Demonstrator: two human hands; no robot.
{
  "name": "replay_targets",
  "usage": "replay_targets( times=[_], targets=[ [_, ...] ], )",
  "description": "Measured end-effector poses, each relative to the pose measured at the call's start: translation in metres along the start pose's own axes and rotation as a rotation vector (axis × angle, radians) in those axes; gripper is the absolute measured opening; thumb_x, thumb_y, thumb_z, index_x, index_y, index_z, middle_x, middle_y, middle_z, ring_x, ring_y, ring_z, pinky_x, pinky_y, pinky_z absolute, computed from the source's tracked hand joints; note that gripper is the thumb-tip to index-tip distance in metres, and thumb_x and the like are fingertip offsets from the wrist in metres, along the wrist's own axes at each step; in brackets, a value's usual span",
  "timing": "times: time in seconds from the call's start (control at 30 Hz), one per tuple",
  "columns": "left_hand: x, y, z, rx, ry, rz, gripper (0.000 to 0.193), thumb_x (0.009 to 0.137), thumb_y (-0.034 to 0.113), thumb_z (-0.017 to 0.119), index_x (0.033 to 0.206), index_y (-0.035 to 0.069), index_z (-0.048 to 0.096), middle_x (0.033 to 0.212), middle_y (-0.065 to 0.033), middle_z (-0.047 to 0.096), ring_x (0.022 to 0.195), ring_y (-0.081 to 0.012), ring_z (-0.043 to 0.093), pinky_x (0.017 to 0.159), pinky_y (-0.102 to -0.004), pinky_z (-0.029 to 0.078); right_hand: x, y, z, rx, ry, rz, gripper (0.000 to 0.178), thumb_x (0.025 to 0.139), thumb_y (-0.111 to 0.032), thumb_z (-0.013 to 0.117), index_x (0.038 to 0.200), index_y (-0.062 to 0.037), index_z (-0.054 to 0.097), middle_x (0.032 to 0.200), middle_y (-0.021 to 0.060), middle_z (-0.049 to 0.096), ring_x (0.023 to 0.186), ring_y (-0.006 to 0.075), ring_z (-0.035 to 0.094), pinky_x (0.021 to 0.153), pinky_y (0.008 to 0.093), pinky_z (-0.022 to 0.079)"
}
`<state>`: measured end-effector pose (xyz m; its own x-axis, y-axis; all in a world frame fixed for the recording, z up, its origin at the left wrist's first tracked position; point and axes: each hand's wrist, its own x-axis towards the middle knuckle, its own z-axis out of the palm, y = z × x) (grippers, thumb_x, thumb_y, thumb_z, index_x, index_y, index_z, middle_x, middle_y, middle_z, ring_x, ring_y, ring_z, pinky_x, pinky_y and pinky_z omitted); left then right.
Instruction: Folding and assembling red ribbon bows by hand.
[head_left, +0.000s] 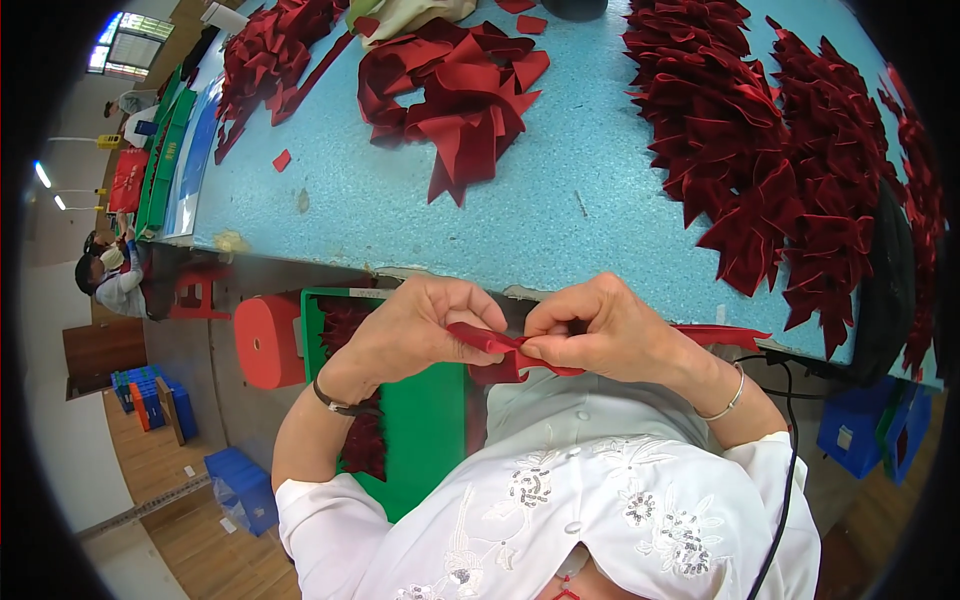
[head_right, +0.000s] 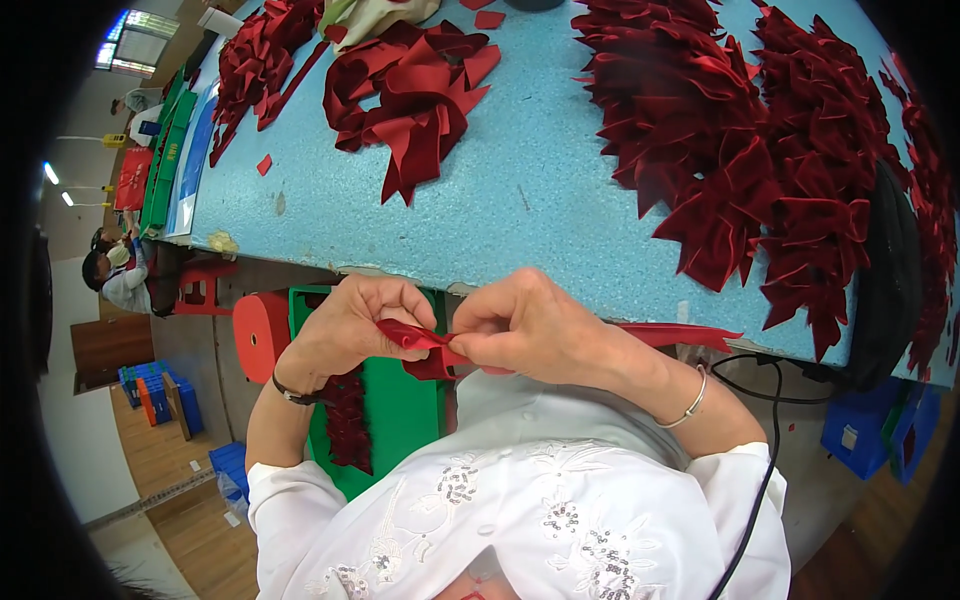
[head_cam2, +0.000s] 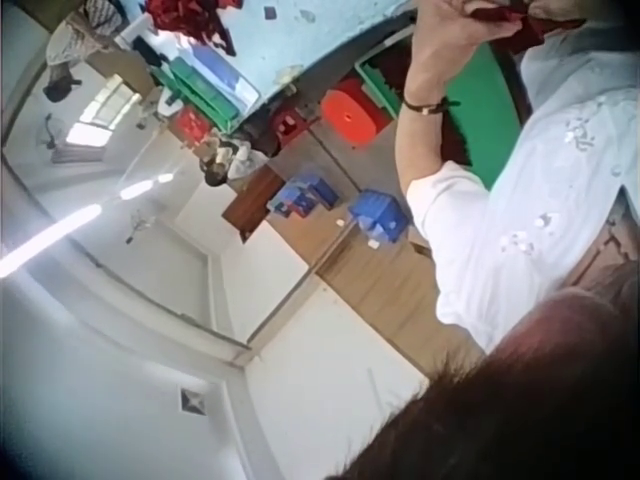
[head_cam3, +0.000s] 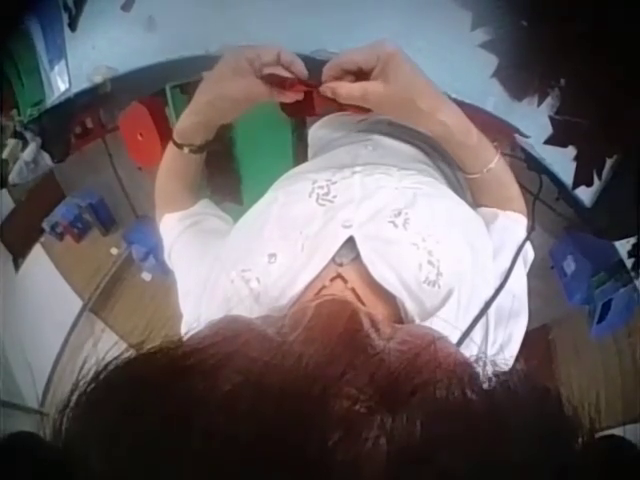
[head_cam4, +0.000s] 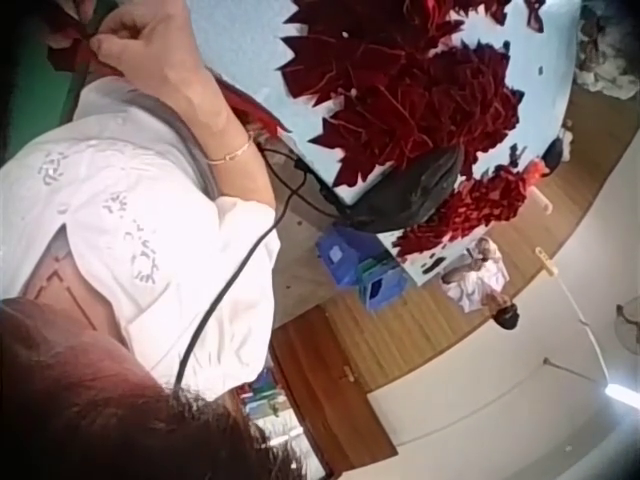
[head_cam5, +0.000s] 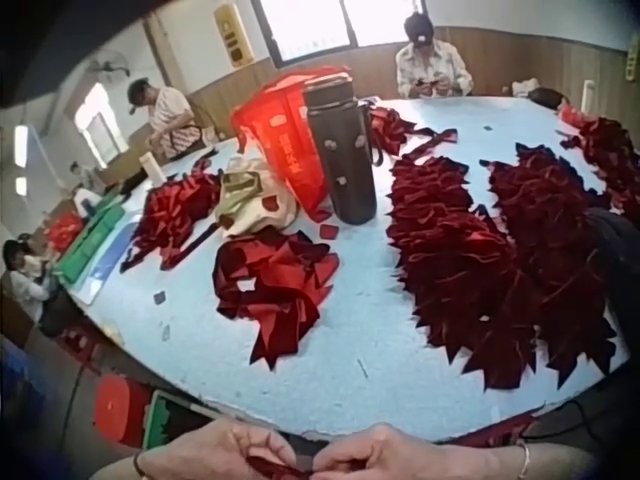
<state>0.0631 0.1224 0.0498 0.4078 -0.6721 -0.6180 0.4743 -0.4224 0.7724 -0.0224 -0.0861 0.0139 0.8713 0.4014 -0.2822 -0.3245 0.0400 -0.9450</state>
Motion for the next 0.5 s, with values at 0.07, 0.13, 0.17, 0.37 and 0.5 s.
replay_targets(
  times=[0.07,0.13,0.17,0.37,0.5],
  targets=[
    [0.001,0.0,0.002,0.019,0.026,0.016,0.026,0.071,-0.006,0.071,0.095,-0.003,0.063,0.079,-0.0034,0.066,0.072,-0.0085,0.061,0.069,-0.021,0.049,0.0,0.005,0.003,-0.144,0.073,-0.158,0.007,0.077,-0.006,0.067,0.079,0.0008,0.067,0.063,0.0029,0.061,0.054,0.0073,0.052,0.049,0.0245,0.04],
    [0.001,-0.001,0.003,0.029,0.039,0.025,0.022,0.071,-0.006,0.07,0.092,-0.002,0.064,0.079,-0.0028,0.066,0.071,-0.0082,0.061,0.069,-0.0212,0.048,0.0,0.009,0.005,-0.216,0.11,-0.239,0.006,0.076,-0.004,0.067,0.079,0.001,0.066,0.064,0.0045,0.061,0.054,0.0094,0.053,0.048,0.026,0.041],
    [0.002,-0.002,0.004,0.034,0.048,0.016,0.02,0.073,-0.005,0.07,0.091,-0.002,0.065,0.079,-0.0032,0.066,0.071,-0.0081,0.061,0.068,-0.0212,0.049,0.0,0.011,0.006,-0.323,0.164,-0.368,0.006,0.074,-0.003,0.066,0.079,0.0008,0.065,0.063,0.0059,0.06,0.054,0.0125,0.054,0.048,0.0274,0.042],
    [0.005,-0.007,0.005,0.126,0.096,-0.014,0.01,0.075,0.0,0.069,0.085,-0.001,0.068,0.078,-0.0041,0.067,0.071,-0.0079,0.061,0.066,-0.0213,0.048,-0.003,0.014,0.011,-0.702,0.313,-0.648,0.009,0.069,0.001,0.066,0.077,-0.0008,0.062,0.061,0.0095,0.054,0.056,0.0234,0.054,0.048,0.0318,0.043],
    [0.004,-0.005,0.01,0.124,0.132,-0.019,0.01,0.075,0.0,0.069,0.084,-0.001,0.069,0.077,-0.005,0.067,0.07,-0.0083,0.061,0.065,-0.0221,0.049,-0.006,0.013,0.012,-0.717,0.365,-0.658,0.009,0.069,0.001,0.066,0.077,-0.0013,0.062,0.062,0.0081,0.054,0.056,0.0219,0.054,0.048,0.0322,0.043]
  ],
)
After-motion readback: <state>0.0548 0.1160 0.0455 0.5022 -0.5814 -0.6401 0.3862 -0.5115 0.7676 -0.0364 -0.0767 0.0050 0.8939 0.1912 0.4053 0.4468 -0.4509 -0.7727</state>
